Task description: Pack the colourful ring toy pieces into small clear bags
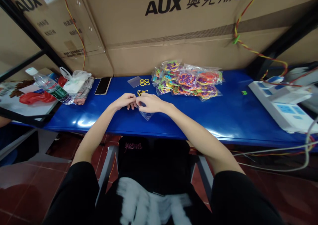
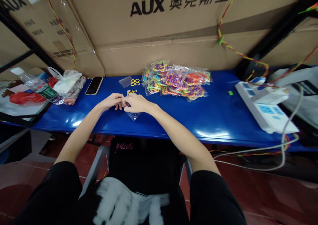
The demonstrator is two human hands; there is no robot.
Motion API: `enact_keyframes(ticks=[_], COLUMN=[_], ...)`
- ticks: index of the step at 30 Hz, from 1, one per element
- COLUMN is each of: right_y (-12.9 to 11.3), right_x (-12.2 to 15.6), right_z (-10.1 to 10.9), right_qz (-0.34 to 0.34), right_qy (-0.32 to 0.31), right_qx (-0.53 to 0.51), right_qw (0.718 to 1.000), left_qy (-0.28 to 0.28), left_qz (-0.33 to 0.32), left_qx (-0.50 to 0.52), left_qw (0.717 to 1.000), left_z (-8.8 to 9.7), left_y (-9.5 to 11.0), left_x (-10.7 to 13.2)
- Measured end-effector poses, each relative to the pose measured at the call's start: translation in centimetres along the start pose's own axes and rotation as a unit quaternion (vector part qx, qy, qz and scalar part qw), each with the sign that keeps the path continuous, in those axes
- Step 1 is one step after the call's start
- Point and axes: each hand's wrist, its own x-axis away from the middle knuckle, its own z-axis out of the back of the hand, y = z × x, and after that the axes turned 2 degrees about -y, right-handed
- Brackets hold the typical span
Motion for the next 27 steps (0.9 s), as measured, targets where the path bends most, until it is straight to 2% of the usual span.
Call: enact_keyframes(ticks=[4, 7, 9, 11, 13, 15, 18, 20, 23, 27], right_y=[0.9, 1.6, 2.2, 2.9, 3.7, 4.3, 4.6, 4.4, 3.9, 3.6], right_x=[0.0, -0.1, -0.2, -0.5, -0.8, -1.1, -1.4, -1.4, -1.5, -1.7], right_z=[0.7, 0.6, 0.5, 0.2, -0.1, -0.3, -0.6, -0.8, -1.1, -1.3], right_qz=[0.005, 0.033, 0.033, -0.001, -0.054, -0.112, -0.159, -0.169, -0.186, -0.202], right_qy=[-0.05, -0.05, -0.013, 0.054, 0.125, 0.177, 0.231, 0.264, 0.298, 0.313], right_qx=[-0.02, -0.058, -0.094, -0.134, -0.167, -0.176, -0.164, -0.159, -0.15, -0.212], right_qw=[0.999, 0.997, 0.995, 0.99, 0.977, 0.962, 0.946, 0.936, 0.924, 0.904], left_qy=[0.017, 0.04, 0.092, 0.176, 0.262, 0.314, 0.29, 0.258, 0.22, 0.22], left_qz=[-0.005, -0.01, -0.025, -0.063, -0.125, -0.192, -0.242, -0.244, -0.241, -0.231], left_qx=[-0.016, -0.013, -0.01, -0.03, -0.097, -0.22, -0.412, -0.491, -0.556, -0.585], left_qw=[1.0, 0.999, 0.995, 0.982, 0.952, 0.904, 0.829, 0.795, 0.765, 0.746], left_z=[-0.5, -0.6, -0.4, 0.1, 0.5, 0.5, -0.8, -2.0, -3.6, -4.3], left_y=[0.1, 0.1, 0.1, 0.1, 0.3, 0.4, 0.6, 0.6, 0.4, 0.6], left_x=[-0.2, -0.5, -0.7, -0.7, -0.4, 0.1, 0.6, 0.8, 0.9, 1.1])
